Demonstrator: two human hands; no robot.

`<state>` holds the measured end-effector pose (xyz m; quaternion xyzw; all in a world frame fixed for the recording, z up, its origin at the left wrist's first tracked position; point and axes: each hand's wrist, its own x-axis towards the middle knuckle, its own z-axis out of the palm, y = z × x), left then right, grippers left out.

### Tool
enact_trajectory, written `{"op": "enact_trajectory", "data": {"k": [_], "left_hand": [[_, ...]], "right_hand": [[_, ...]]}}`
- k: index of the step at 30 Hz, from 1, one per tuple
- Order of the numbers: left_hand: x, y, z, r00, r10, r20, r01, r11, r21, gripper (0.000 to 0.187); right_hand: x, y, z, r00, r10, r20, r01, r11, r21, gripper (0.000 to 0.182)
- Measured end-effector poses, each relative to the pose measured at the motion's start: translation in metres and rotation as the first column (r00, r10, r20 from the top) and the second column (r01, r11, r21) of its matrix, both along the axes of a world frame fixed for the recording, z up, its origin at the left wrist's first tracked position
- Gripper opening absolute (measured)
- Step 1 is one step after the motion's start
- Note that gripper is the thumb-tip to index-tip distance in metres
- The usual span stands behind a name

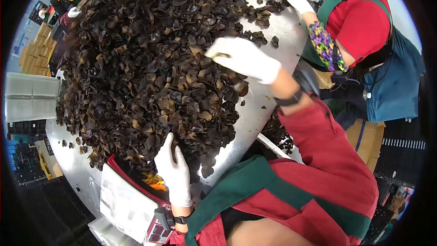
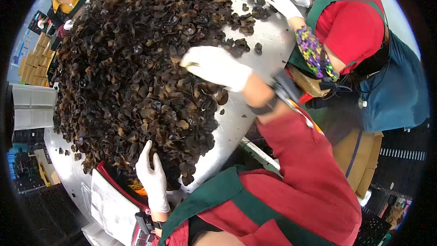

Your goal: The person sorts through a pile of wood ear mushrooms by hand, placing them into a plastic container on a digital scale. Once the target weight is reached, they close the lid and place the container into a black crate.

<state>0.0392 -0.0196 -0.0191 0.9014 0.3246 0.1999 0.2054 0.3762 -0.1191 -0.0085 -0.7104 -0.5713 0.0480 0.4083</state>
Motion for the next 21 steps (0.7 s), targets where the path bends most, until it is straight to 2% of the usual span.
{"op": "enact_trajectory", "data": {"k": [1,3,5,6,7,9,10,11,12,13,15,21], "left_hand": [[-0.001,-0.001,0.001,1.000,0.005,0.000,-0.005,1.000,0.006,0.041],[-0.003,-0.003,0.003,1.000,0.010,-0.015,-0.011,1.000,-0.018,0.042],[-0.004,-0.003,0.004,0.999,0.022,-0.025,-0.022,1.000,-0.012,0.043],[-0.005,-0.002,0.003,1.000,0.019,-0.018,-0.019,1.000,-0.004,0.043],[-0.006,-0.001,0.003,1.000,0.017,-0.012,-0.017,1.000,0.002,0.043],[-0.006,0.001,0.001,0.999,0.036,-0.036,-0.037,0.999,-0.031,0.042],[-0.007,0.002,-0.001,0.999,0.031,-0.033,-0.032,0.999,-0.022,0.042],[-0.006,0.002,-0.003,0.999,0.022,-0.030,-0.023,1.000,-0.011,0.042],[-0.005,0.000,0.004,0.993,0.051,-0.104,-0.065,0.989,-0.134,0.039],[-0.005,0.000,0.003,0.993,0.045,-0.106,-0.059,0.989,-0.139,0.039],[-0.003,0.002,0.003,0.992,0.051,-0.112,-0.063,0.992,-0.106,0.039],[-0.005,0.003,-0.002,0.998,0.010,-0.063,-0.011,1.000,-0.016,0.042]], "right_hand": [[0.001,0.031,-0.001,1.000,0.003,0.001,-0.003,1.000,0.020,0.019],[0.010,0.081,-0.018,0.991,0.028,0.130,-0.028,1.000,0.005,0.019],[0.016,0.102,-0.039,0.939,0.017,0.343,0.092,0.949,-0.300,0.021],[0.017,0.107,-0.042,0.905,0.079,0.419,0.173,0.829,-0.532,0.025],[0.018,0.105,-0.049,0.904,0.088,0.418,0.165,0.831,-0.532,0.025],[0.020,0.087,-0.056,0.950,-0.048,0.307,0.120,0.968,-0.218,0.025],[0.021,0.081,-0.055,0.977,-0.074,0.202,0.135,0.941,-0.310,0.026],[0.020,0.073,-0.055,0.977,-0.072,0.200,0.134,0.938,-0.319,0.026],[0.021,0.064,-0.055,0.989,-0.102,0.103,0.126,0.953,-0.275,0.026],[0.022,0.057,-0.056,0.992,-0.129,0.003,0.127,0.966,-0.227,0.027],[0.029,0.046,-0.064,0.987,-0.160,0.026,0.162,0.966,-0.200,0.029],[0.035,0.031,-0.068,0.986,-0.141,-0.091,0.133,0.987,-0.085,0.030]]}}
